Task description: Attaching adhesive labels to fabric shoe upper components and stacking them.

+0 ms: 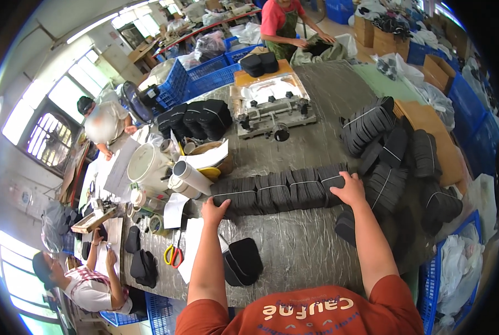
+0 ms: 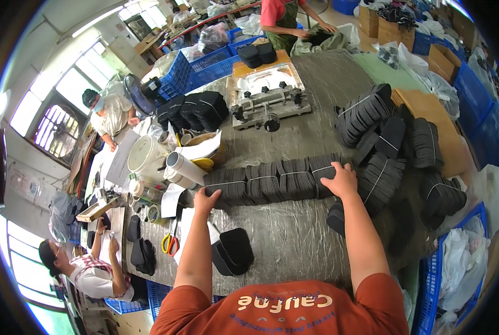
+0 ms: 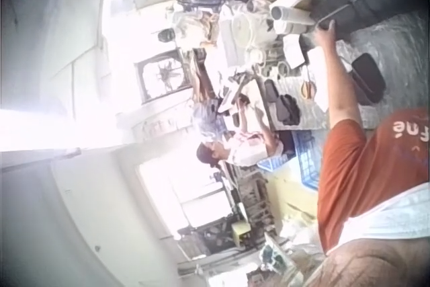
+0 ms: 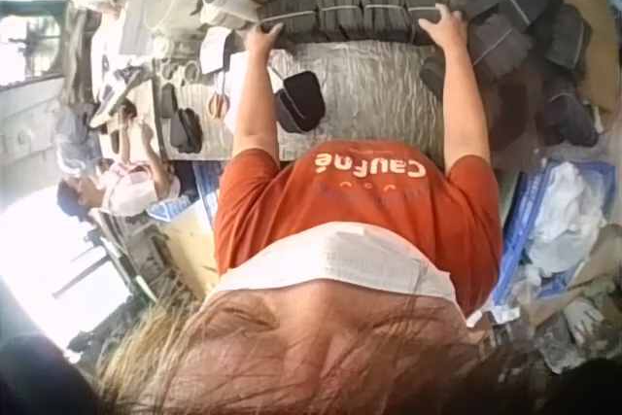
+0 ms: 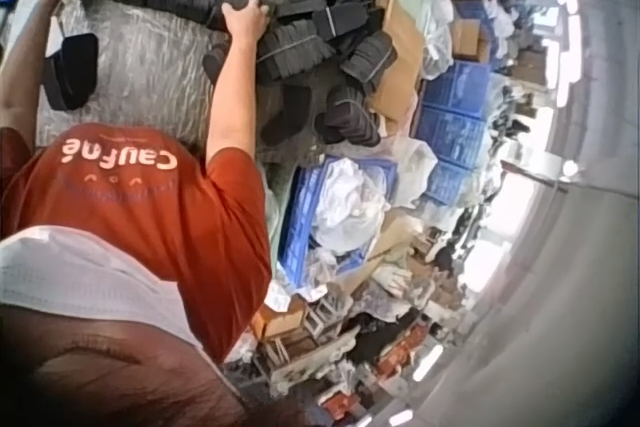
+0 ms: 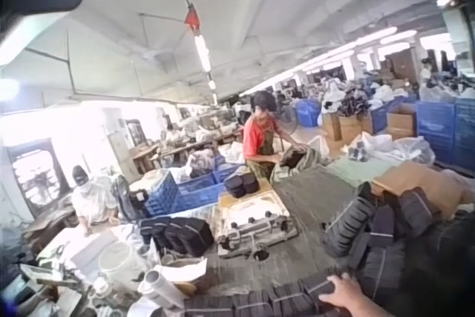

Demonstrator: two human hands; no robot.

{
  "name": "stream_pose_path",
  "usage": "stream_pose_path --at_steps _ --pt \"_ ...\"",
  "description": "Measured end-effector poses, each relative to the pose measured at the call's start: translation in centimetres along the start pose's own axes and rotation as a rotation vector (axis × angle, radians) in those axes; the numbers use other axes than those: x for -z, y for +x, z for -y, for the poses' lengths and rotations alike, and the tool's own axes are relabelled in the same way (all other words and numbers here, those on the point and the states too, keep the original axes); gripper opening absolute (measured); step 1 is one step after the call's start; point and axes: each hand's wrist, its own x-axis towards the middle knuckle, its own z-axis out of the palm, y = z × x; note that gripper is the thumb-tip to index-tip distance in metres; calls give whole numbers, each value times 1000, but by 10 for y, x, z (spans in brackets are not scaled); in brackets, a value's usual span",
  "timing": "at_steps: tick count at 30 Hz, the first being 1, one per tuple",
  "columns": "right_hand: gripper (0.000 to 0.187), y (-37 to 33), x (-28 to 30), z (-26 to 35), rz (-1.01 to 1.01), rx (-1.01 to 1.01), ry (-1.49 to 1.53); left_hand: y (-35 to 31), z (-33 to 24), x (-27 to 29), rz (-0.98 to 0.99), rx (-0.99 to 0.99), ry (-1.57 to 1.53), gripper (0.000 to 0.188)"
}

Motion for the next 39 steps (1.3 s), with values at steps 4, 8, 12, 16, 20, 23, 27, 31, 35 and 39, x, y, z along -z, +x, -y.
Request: stream_pose_path --at_steps 4,8,12,16,20,23,27,31,35,39 --pt "74 -2 5 12 20 -19 -11 6 11 5 18 10 -22 86" --pt "74 -9 11 13 -25 34 -84 5 1 10 -27 -27 179 82" --pt "60 -51 24 -16 -411 207 22 -42 -43 -2 -334 -305 24 52" --pt "41 -90 40 -63 -696 272 155 -133 -86 -37 186 -386 -612 22" --pt "35 -114 51 -113 -659 291 70 -209 -132 -87 874 -437 -488 51" --pt "30 -123 57 -116 -465 388 100 -227 -167 -112 961 -295 -446 75" --pt "53 -126 48 -94 -271 483 29 -212 -188 -143 638 -544 -349 89" --pt "88 -138 31 -66 -177 344 -345 -192 -210 -149 590 -803 -367 100" --pt "81 -142 10 -67 -159 233 -362 -203 -214 -138 993 -424 -675 94" --pt "77 -154 1 -65 -69 342 -320 -201 -207 -138 898 -204 -970 70"
